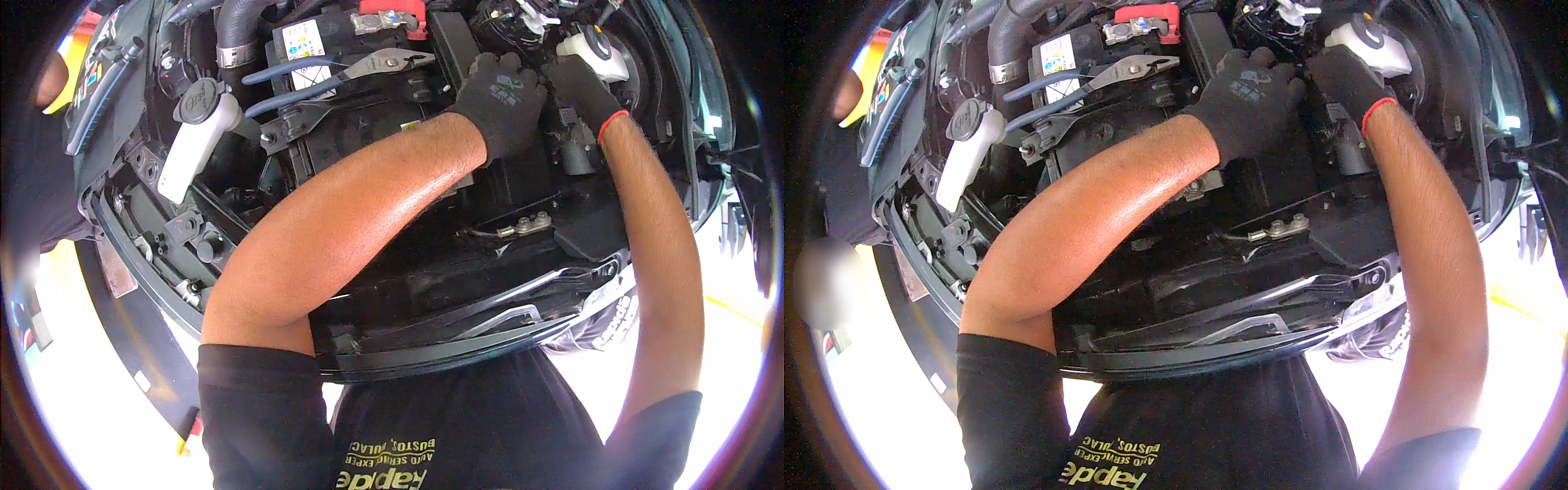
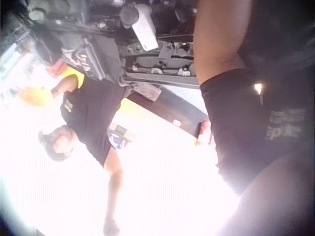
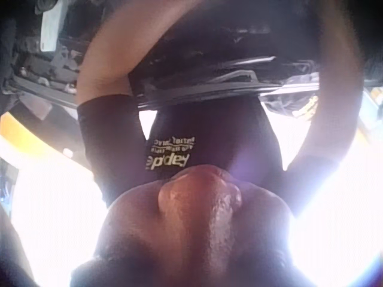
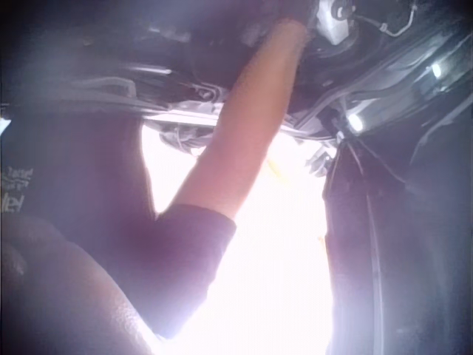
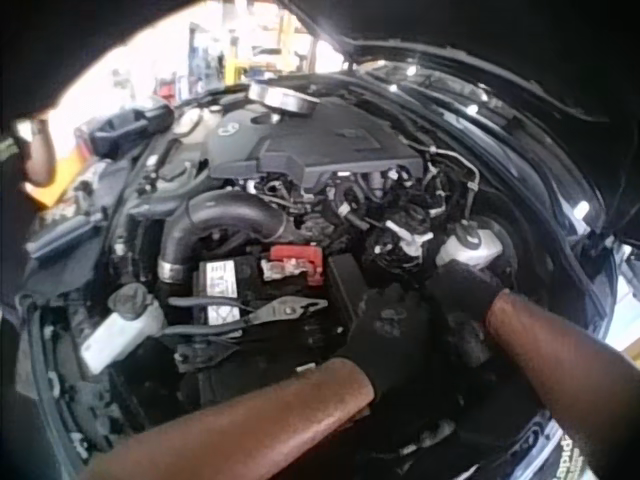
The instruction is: The person removes a black plastic engine component from the engine bay of a car, then carries it to a workbench and wipes it with a cloth. A coworker is visible nearby.
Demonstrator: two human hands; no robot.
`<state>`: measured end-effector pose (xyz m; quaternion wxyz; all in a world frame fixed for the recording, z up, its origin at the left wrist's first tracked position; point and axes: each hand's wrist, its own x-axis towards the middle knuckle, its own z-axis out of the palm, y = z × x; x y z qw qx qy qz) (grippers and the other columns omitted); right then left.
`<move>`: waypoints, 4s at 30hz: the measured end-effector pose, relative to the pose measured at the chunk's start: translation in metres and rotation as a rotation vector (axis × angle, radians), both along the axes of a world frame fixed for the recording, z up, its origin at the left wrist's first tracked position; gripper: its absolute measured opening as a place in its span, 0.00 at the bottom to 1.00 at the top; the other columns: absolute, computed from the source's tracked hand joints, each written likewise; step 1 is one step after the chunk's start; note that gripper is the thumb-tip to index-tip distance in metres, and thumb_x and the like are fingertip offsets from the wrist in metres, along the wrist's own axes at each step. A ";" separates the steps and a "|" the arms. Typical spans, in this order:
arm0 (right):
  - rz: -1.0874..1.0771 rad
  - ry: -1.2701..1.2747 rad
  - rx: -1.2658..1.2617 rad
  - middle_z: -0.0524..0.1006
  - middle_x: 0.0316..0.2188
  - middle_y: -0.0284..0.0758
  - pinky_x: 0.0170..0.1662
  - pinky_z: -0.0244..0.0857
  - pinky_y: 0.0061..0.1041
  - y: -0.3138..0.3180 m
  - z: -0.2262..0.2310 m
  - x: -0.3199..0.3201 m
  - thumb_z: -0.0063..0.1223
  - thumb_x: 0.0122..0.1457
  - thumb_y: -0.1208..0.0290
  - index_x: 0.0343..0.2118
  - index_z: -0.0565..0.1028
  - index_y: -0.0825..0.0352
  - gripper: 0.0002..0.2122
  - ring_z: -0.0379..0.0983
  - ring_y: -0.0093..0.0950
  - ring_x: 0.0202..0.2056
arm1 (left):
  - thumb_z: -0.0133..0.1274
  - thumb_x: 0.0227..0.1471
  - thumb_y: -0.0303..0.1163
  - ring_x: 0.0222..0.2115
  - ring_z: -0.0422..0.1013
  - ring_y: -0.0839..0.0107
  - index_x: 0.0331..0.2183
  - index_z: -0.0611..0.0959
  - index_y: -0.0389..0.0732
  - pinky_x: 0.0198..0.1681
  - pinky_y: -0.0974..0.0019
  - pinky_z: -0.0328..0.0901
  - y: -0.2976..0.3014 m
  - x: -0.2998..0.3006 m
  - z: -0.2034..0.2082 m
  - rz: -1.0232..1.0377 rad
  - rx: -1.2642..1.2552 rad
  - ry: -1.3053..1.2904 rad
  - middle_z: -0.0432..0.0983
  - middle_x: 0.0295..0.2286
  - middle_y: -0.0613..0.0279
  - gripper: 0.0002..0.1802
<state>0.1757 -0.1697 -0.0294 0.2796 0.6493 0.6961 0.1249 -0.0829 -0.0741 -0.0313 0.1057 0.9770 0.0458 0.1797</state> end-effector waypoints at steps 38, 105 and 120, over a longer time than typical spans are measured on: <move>-0.307 1.173 0.752 0.82 0.28 0.39 0.37 0.71 0.34 -0.011 0.139 -0.024 0.58 0.62 0.62 0.38 0.81 0.68 0.13 0.78 0.30 0.30 | 0.59 0.55 0.42 0.38 0.77 0.41 0.37 0.83 0.35 0.44 0.45 0.70 0.105 0.043 0.019 0.269 -0.138 0.032 0.81 0.34 0.40 0.18; -0.465 2.444 0.063 0.81 0.51 0.37 0.49 0.74 0.44 0.107 0.079 0.052 0.50 0.68 0.51 0.54 0.77 0.61 0.21 0.79 0.35 0.49 | 0.59 0.53 0.34 0.44 0.79 0.59 0.49 0.85 0.45 0.52 0.56 0.70 0.082 0.104 0.005 0.067 -0.934 -0.506 0.84 0.42 0.55 0.20; -0.419 2.626 -0.100 0.84 0.46 0.34 0.43 0.77 0.45 0.101 0.094 0.059 0.52 0.68 0.48 0.52 0.78 0.60 0.21 0.81 0.34 0.44 | 0.77 0.37 0.26 0.36 0.79 0.76 0.43 0.85 0.36 0.44 0.65 0.74 0.081 0.095 0.025 -0.073 -1.102 -0.580 0.85 0.38 0.65 0.28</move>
